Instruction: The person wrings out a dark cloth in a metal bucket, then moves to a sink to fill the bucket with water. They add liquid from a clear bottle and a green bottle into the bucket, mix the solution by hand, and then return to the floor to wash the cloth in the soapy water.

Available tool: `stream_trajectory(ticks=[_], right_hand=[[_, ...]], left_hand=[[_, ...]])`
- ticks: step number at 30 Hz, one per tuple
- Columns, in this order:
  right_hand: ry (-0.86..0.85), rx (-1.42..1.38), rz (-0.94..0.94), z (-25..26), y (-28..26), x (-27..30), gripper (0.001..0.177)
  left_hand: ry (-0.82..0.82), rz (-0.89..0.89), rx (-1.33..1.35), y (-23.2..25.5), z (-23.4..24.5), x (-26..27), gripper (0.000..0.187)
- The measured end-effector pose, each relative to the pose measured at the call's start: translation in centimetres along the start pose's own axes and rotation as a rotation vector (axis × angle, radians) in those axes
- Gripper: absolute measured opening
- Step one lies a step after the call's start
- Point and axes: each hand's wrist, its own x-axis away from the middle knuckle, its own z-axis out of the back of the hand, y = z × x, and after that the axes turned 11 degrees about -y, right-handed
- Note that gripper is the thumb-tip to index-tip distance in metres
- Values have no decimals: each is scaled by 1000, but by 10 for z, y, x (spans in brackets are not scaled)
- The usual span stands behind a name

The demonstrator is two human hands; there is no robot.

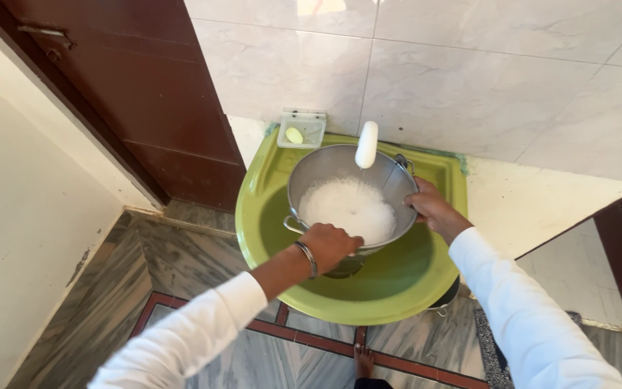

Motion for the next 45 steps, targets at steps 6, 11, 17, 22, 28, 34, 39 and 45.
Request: stream_trajectory(ticks=[6,11,17,22,28,34,39,45], right_hand=[[1,-73,-51,-2,-12,20,66],[-34,-121,-105,0,-24,28,58],[-76,-87,-107,20,-15,13,52],[-16,2,43,50,-1,-22,49],[31,683,699,30,-3,-46,63],[107,723,396,6,-27,-35,51],[92,674,208,10,-16,-40,42],[129,162,525,42,-4,-65,47]], left_hand=[[-78,-21,24,-19,28,6,23],[-73,-54,50,-29,47,6,24],[-113,-26,66,-20,49,13,25],[-174,9,-1,-11,43,34,27],[-62,-51,51,-19,24,53,38],[-56,-19,85,-18,8,62,31],[-53,-7,11,-9,6,54,36],[-41,-25,-15,-6,12,39,31]])
